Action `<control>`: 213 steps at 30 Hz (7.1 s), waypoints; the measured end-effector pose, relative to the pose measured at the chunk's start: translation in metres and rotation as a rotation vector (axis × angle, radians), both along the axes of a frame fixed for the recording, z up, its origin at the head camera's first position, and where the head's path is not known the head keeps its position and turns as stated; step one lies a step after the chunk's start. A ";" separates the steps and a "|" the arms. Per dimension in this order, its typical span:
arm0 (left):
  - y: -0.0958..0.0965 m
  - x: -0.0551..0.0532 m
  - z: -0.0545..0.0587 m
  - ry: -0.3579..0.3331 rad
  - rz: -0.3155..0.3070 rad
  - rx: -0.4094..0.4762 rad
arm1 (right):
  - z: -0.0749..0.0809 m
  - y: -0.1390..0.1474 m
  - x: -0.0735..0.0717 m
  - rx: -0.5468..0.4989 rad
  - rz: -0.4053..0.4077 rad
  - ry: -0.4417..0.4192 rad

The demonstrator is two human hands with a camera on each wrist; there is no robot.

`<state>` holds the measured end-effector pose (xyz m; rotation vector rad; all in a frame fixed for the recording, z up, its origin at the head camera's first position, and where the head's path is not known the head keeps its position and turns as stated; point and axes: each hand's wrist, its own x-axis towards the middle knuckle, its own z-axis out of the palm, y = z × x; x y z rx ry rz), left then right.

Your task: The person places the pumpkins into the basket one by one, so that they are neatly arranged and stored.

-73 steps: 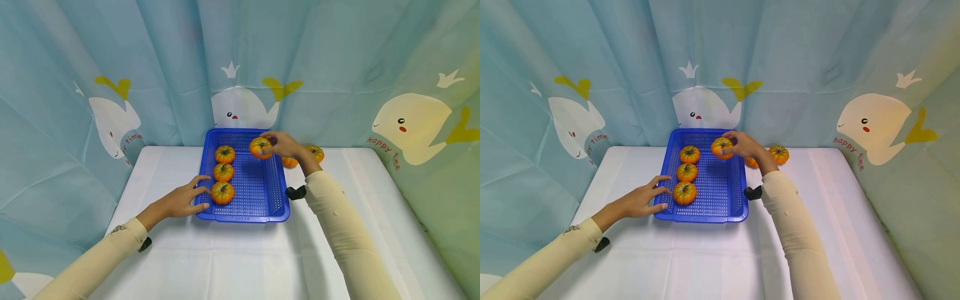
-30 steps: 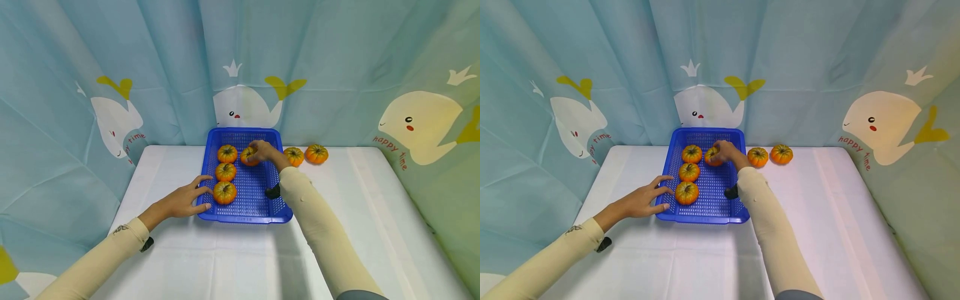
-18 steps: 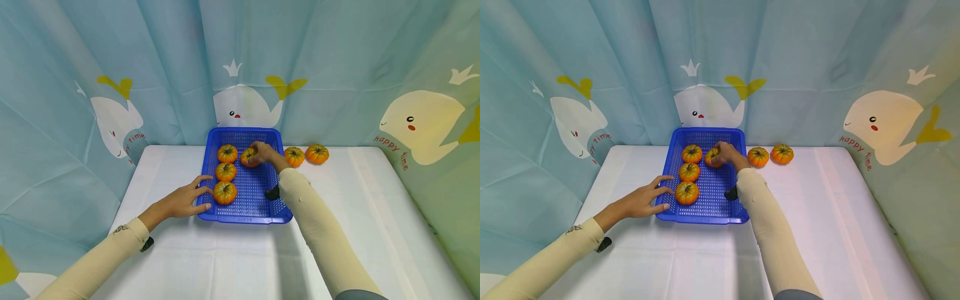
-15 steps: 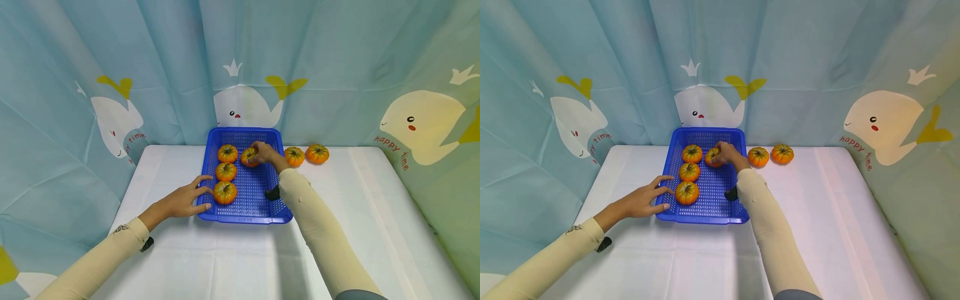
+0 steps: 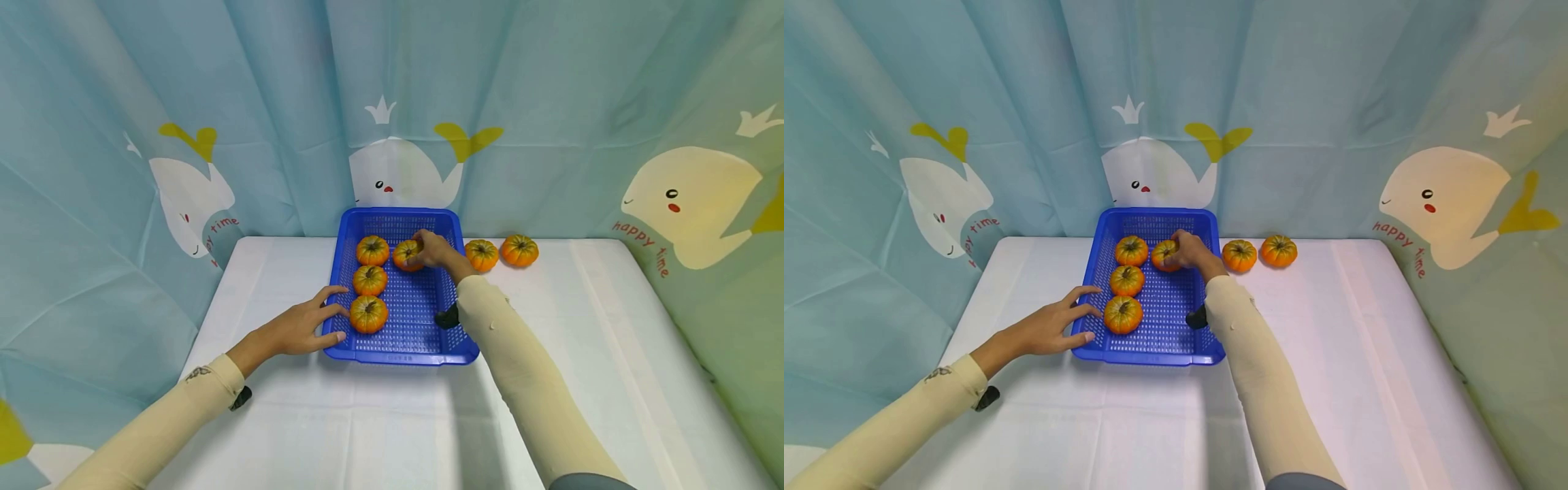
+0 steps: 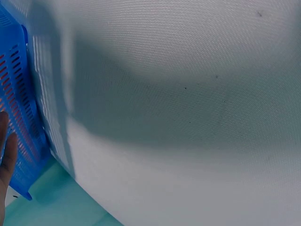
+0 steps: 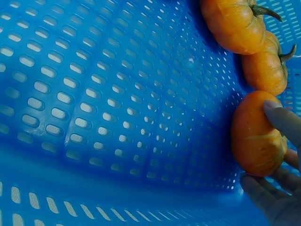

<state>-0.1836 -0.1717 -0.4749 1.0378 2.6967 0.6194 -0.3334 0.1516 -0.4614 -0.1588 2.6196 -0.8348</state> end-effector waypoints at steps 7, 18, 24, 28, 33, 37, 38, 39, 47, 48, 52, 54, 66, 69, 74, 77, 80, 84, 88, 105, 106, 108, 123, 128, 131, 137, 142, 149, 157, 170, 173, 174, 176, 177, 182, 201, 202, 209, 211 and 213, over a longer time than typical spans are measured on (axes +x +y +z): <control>0.000 0.000 0.000 -0.002 -0.003 0.008 | 0.000 0.000 -0.001 -0.001 0.021 0.017; 0.000 0.001 0.001 -0.001 -0.009 0.022 | -0.001 0.001 0.000 -0.012 0.007 0.018; 0.000 0.001 0.001 0.003 -0.007 0.010 | -0.001 0.001 0.000 0.003 0.025 0.027; 0.000 0.001 0.000 0.000 -0.006 0.012 | 0.000 0.001 0.000 0.014 0.029 0.034; 0.000 0.001 0.000 -0.001 -0.009 0.014 | 0.001 0.000 0.000 0.004 0.031 0.064; 0.000 0.001 0.001 0.000 -0.013 0.006 | 0.007 0.000 0.001 0.004 0.061 0.098; -0.001 0.001 0.001 0.001 -0.013 0.003 | 0.009 0.000 0.002 -0.002 0.073 0.103; -0.001 0.001 0.001 0.000 -0.012 0.001 | 0.013 0.000 0.002 -0.005 0.089 0.115; 0.000 0.001 0.002 -0.005 -0.015 0.000 | 0.048 0.002 0.012 -0.099 0.133 0.180; 0.000 0.001 0.002 -0.006 -0.015 -0.001 | 0.052 0.002 0.013 -0.109 0.141 0.194; 0.001 0.002 0.002 -0.006 -0.016 -0.005 | 0.068 0.008 0.017 -0.152 0.179 0.267; 0.001 0.002 0.001 -0.003 -0.015 -0.006 | 0.074 0.012 0.019 -0.167 0.192 0.299; 0.000 0.002 0.000 -0.004 -0.012 0.001 | 0.078 0.063 0.028 -0.161 0.112 0.336; 0.000 0.002 0.000 -0.008 -0.011 0.002 | 0.076 0.080 0.033 -0.150 0.072 0.325; 0.000 0.002 0.000 -0.004 -0.013 -0.001 | 0.068 0.112 0.038 -0.117 0.018 0.310; 0.000 0.002 0.001 0.004 -0.015 -0.001 | 0.063 0.131 0.040 -0.084 -0.005 0.318; 0.000 0.002 0.001 0.007 -0.018 -0.001 | 0.055 0.150 0.041 -0.062 -0.031 0.327; 0.000 0.002 0.002 0.000 -0.015 -0.002 | 0.046 0.170 0.043 -0.042 -0.075 0.326; 0.001 0.002 0.003 -0.004 -0.014 -0.002 | 0.035 0.186 0.046 -0.005 -0.119 0.325; 0.000 0.002 0.003 0.000 -0.013 -0.001 | -0.013 0.211 0.043 0.081 -0.254 0.200; 0.000 0.002 0.002 0.000 -0.014 -0.001 | -0.015 0.211 0.042 0.084 -0.261 0.191; 0.000 0.001 0.002 0.002 -0.014 -0.003 | -0.018 0.211 0.041 0.090 -0.275 0.178; 0.001 0.001 0.001 -0.008 -0.008 0.004 | -0.029 0.209 0.035 0.034 -0.405 0.152; 0.001 0.001 0.001 -0.007 -0.003 0.007 | -0.030 0.210 0.034 0.030 -0.395 0.172; 0.001 0.001 0.001 -0.010 -0.005 0.009 | -0.030 0.211 0.034 0.034 -0.388 0.188; 0.001 0.001 0.001 -0.011 -0.003 0.001 | -0.031 0.210 0.033 0.007 -0.407 0.154; 0.001 0.001 0.001 -0.010 -0.003 -0.003 | -0.031 0.211 0.032 0.010 -0.406 0.144; 0.001 0.001 0.002 -0.010 -0.004 0.000 | -0.029 0.212 0.032 0.061 -0.376 0.153; 0.000 0.001 0.001 -0.010 -0.005 0.000 | -0.029 0.216 0.035 0.119 -0.353 0.130; 0.000 -0.001 0.000 0.001 -0.010 -0.004 | -0.022 0.217 0.044 0.036 -0.297 0.225; 0.001 -0.001 0.000 -0.006 -0.005 -0.009 | -0.018 0.216 0.046 0.029 -0.272 0.266; 0.001 -0.001 0.000 -0.012 -0.002 -0.010 | -0.017 0.216 0.046 0.032 -0.265 0.276; 0.001 -0.001 0.001 -0.021 0.000 -0.004 | -0.015 0.215 0.045 0.025 -0.258 0.273; 0.001 -0.001 0.001 -0.024 0.003 -0.004 | -0.014 0.214 0.045 0.027 -0.258 0.269; 0.000 -0.002 0.000 -0.017 0.001 -0.003 | -0.008 0.211 0.044 0.028 -0.262 0.241; 0.000 0.001 0.001 0.007 -0.013 0.019 | 0.022 0.204 0.054 -0.020 -0.220 0.250; 0.000 0.001 0.001 0.006 -0.013 0.019 | 0.024 0.204 0.054 -0.022 -0.220 0.251; 0.000 0.001 0.002 0.015 -0.017 0.019 | 0.032 0.200 0.057 -0.041 -0.197 0.264; 0.000 0.001 0.002 0.015 -0.020 0.022 | 0.035 0.198 0.057 -0.043 -0.188 0.262; 0.000 0.000 0.002 0.019 -0.023 0.022 | 0.038 0.196 0.057 -0.044 -0.182 0.258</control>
